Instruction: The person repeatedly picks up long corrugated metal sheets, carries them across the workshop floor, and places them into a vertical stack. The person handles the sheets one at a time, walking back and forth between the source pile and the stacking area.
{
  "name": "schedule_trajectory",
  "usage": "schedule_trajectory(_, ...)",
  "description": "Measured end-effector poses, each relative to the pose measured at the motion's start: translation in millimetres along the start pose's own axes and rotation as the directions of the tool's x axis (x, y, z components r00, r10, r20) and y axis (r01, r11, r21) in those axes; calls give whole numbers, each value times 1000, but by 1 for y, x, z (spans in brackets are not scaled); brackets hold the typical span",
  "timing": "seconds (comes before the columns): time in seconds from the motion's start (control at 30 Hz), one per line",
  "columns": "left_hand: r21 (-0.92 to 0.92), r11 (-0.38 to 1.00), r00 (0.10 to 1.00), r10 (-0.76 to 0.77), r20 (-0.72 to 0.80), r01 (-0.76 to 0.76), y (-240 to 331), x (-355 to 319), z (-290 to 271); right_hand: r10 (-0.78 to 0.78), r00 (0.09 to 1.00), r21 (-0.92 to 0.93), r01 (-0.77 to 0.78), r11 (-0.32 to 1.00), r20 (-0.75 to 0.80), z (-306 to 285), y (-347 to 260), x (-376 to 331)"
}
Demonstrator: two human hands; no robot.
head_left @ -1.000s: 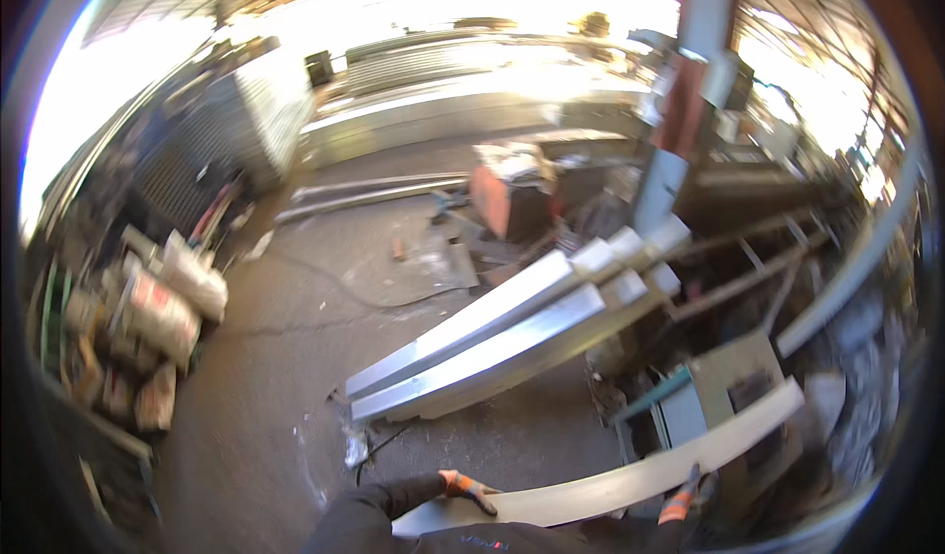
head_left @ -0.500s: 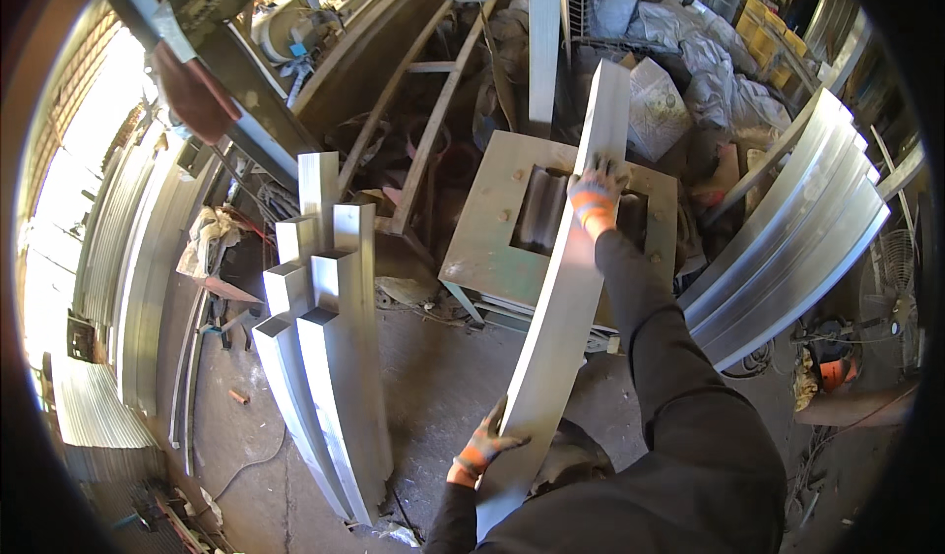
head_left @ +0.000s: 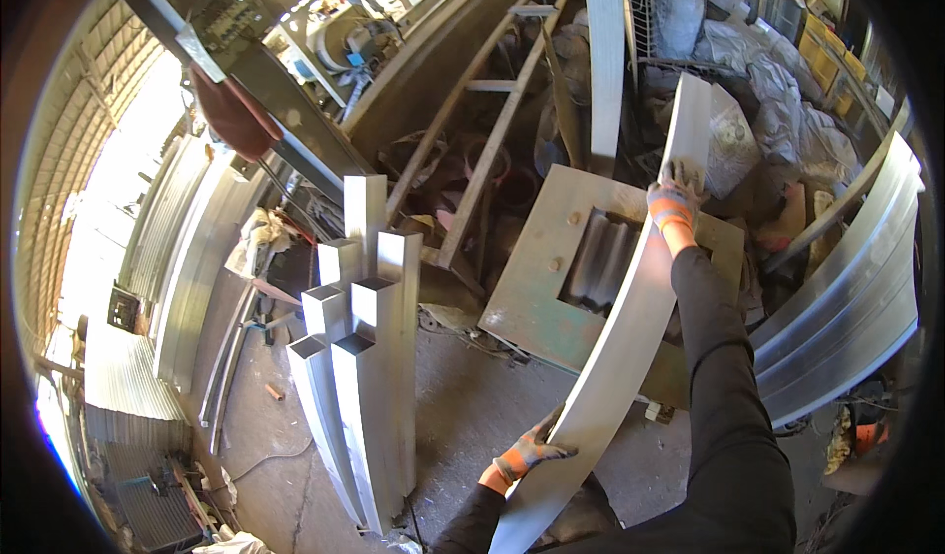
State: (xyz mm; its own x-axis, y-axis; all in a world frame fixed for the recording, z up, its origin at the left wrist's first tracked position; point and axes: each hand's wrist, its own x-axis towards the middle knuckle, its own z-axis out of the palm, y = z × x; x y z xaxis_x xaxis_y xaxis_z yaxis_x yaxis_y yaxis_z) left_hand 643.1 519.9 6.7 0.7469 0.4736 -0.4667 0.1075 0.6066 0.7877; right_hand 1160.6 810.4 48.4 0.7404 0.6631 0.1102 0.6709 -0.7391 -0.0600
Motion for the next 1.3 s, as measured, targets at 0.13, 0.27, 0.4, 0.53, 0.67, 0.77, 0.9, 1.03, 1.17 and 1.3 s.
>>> schedule_trajectory(0.13, 42, 998, 999, -41, 19, 40, -14, -34, -16, -14, 999, -54, 12, 998, -51, -11, -2, -46)
schedule_trajectory(0.27, -57, 990, 990, -130, 55, 133, -33, -94, -22, -13, 999, -67, 11, 998, -30, -14, -11, -112)
schedule_trajectory(0.4, -79, 988, 991, -125, 55, 129, -79, -170, -25, -14, 999, -55, 12, 998, -35, -15, -18, -199)
schedule_trajectory(0.53, -67, 991, 993, -111, 48, 114, -150, -254, -36, -26, 998, -80, 22, 997, -56, -19, -24, -309)
schedule_trajectory(0.67, -56, 998, 999, -18, 51, 21, -229, -346, -49, -57, 998, -166, 62, 984, 35, -25, -25, -429)
schedule_trajectory(0.77, -183, 975, 989, -111, 102, 129, -283, -412, -66, -84, 995, -132, 91, 987, 54, -23, -23, -516)
schedule_trajectory(0.9, -236, 967, 992, -75, 105, 99, -347, -493, -75, -132, 991, -181, 124, 976, -35, -24, -23, -618)
schedule_trajectory(1.03, 32, 999, 995, 12, 96, -15, -384, -552, -88, -124, 991, -115, 117, 986, -56, -42, -27, -695)
schedule_trajectory(1.17, -49, 993, 991, -106, 78, 110, -403, -611, -88, -123, 992, -68, 123, 990, 16, -60, -32, -750)
schedule_trajectory(1.3, -89, 973, 975, -203, 87, 211, -408, -652, -78, -170, 985, 19, 169, 985, 35, -59, -17, -784)
